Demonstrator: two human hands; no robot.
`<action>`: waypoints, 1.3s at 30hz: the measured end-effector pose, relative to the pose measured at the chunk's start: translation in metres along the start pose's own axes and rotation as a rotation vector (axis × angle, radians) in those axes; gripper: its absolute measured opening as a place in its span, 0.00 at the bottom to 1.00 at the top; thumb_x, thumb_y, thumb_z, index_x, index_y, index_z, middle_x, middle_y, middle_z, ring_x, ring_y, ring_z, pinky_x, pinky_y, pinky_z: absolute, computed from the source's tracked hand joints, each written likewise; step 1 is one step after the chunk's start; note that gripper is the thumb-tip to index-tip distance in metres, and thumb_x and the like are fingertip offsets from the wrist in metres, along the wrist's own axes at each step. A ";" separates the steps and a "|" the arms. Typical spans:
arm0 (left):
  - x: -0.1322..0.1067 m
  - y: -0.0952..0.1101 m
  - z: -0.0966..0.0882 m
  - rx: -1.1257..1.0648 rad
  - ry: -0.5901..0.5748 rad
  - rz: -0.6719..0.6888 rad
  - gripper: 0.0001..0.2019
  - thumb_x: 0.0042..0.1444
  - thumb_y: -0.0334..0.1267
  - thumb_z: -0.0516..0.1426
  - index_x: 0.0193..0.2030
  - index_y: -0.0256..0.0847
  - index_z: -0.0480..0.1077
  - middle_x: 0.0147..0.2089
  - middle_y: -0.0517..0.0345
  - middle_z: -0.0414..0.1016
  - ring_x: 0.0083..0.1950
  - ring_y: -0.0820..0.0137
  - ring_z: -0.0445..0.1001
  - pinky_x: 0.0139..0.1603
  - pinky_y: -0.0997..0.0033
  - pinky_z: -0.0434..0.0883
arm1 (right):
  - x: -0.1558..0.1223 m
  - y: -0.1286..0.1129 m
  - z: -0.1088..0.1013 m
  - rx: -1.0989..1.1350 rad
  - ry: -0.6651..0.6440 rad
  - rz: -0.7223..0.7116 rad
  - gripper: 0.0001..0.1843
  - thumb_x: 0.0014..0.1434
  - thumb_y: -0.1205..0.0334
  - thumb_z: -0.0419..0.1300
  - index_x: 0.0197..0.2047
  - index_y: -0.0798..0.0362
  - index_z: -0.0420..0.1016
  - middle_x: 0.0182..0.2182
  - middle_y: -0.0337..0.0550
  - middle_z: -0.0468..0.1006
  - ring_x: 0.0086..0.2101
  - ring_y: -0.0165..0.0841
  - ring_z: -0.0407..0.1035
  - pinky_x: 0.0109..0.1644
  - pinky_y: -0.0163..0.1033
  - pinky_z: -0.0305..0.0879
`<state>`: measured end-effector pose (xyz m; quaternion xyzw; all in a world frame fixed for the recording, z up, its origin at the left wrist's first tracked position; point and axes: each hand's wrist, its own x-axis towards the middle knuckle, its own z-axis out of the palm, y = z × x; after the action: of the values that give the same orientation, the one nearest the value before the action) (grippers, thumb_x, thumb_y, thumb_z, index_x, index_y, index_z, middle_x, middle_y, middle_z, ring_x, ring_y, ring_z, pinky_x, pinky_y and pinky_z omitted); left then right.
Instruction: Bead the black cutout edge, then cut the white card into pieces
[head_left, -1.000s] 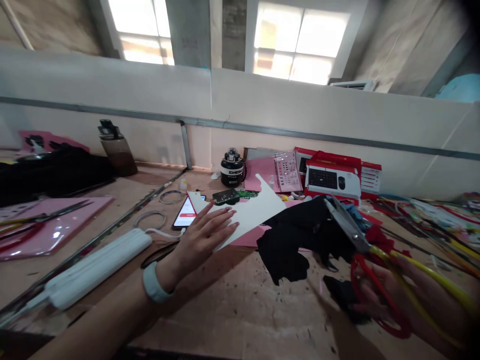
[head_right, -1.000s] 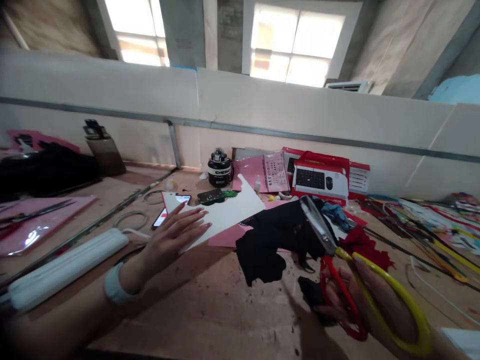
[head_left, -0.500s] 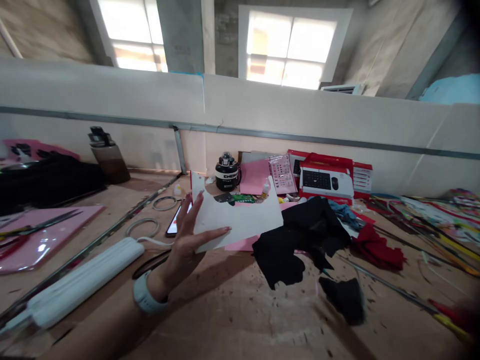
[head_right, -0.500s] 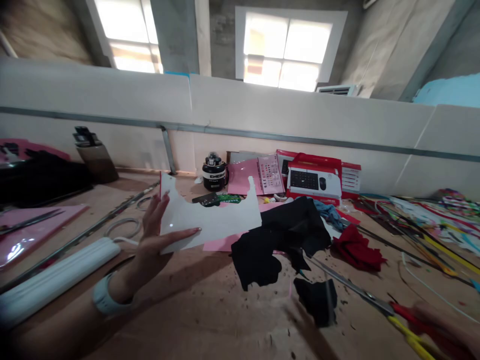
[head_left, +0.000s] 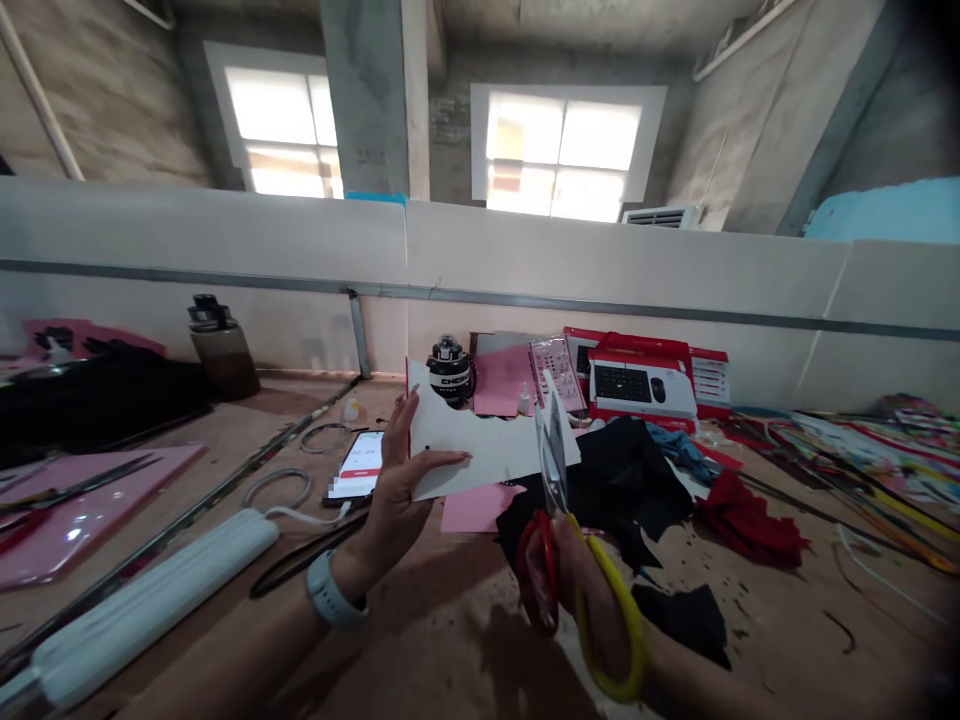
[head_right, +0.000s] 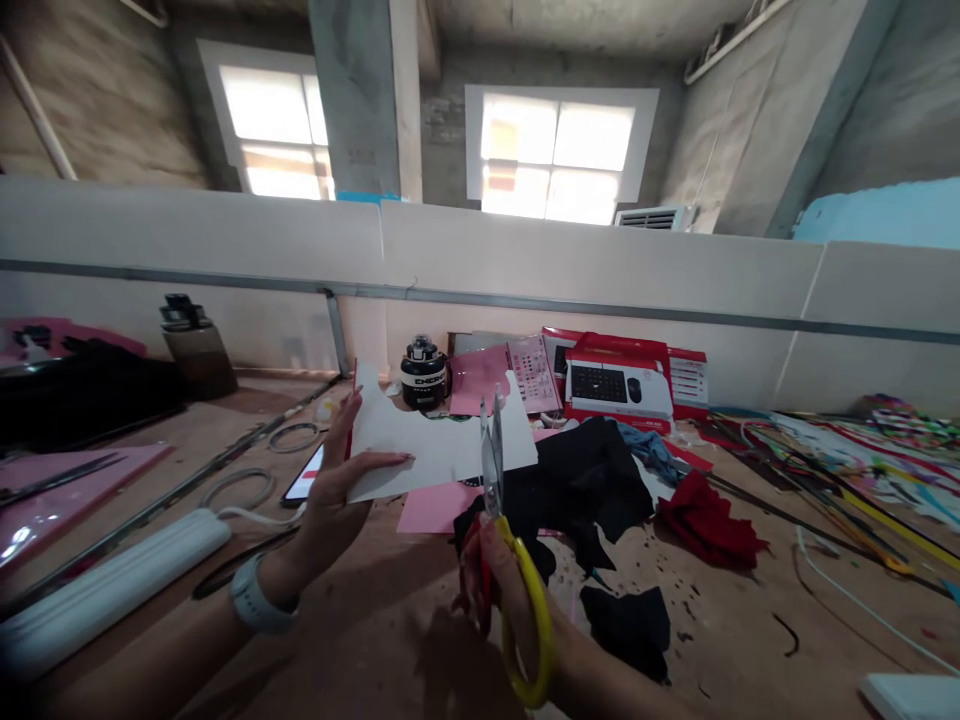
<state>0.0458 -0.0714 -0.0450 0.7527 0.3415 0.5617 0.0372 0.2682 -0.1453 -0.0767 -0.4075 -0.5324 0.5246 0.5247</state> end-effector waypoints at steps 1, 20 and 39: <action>-0.001 0.000 0.001 -0.020 0.007 -0.019 0.10 0.55 0.35 0.62 0.44 0.51 0.78 0.72 0.63 0.50 0.74 0.54 0.37 0.73 0.46 0.42 | 0.009 0.001 0.006 0.067 -0.013 0.021 0.28 0.61 0.36 0.52 0.31 0.54 0.72 0.20 0.40 0.72 0.20 0.30 0.65 0.26 0.35 0.67; -0.028 0.010 0.010 -0.186 -0.135 -0.014 0.23 0.59 0.26 0.53 0.59 0.51 0.66 0.75 0.57 0.40 0.74 0.57 0.42 0.70 0.50 0.53 | 0.072 -0.011 0.004 0.298 0.406 -0.255 0.17 0.45 0.61 0.72 0.31 0.52 0.66 0.28 0.31 0.69 0.29 0.26 0.67 0.38 0.33 0.67; -0.005 -0.003 0.003 -0.889 0.045 -0.780 0.23 0.61 0.49 0.56 0.59 0.39 0.68 0.59 0.48 0.73 0.56 0.56 0.74 0.58 0.53 0.71 | 0.051 -0.007 -0.006 -0.359 0.007 -0.182 0.16 0.58 0.47 0.61 0.34 0.52 0.69 0.22 0.34 0.67 0.22 0.29 0.60 0.28 0.34 0.60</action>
<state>0.0461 -0.0705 -0.0514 0.4716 0.3256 0.6115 0.5456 0.2684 -0.0951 -0.0636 -0.4467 -0.6500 0.3703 0.4908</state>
